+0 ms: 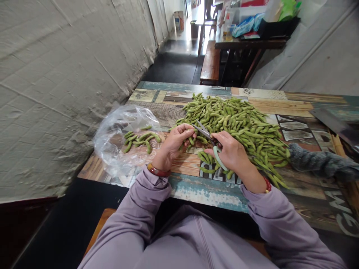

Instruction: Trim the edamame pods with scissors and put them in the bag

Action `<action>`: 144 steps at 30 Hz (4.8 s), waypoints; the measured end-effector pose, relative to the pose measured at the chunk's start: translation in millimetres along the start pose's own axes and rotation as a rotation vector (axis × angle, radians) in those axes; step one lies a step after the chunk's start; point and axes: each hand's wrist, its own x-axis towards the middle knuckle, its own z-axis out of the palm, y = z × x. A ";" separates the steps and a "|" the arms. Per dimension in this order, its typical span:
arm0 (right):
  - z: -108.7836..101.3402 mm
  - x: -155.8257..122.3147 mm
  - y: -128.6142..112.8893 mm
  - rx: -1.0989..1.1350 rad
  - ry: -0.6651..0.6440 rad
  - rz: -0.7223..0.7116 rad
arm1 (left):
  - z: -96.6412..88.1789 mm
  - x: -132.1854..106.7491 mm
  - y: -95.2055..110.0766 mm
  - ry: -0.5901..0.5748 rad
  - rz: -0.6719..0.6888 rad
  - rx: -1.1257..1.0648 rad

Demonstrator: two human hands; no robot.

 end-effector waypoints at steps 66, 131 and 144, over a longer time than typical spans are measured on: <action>-7.2 2.9 7.9 -0.024 0.177 0.018 | -27.3 40.2 -2.6 0.252 0.396 1.697; -2.2 1.8 -15.2 0.097 -0.066 -0.071 | -3.0 -8.7 -8.4 -0.094 0.144 0.245; -1.5 0.2 -13.3 0.067 -0.081 -0.078 | -12.2 -5.7 -10.7 -0.121 0.098 0.237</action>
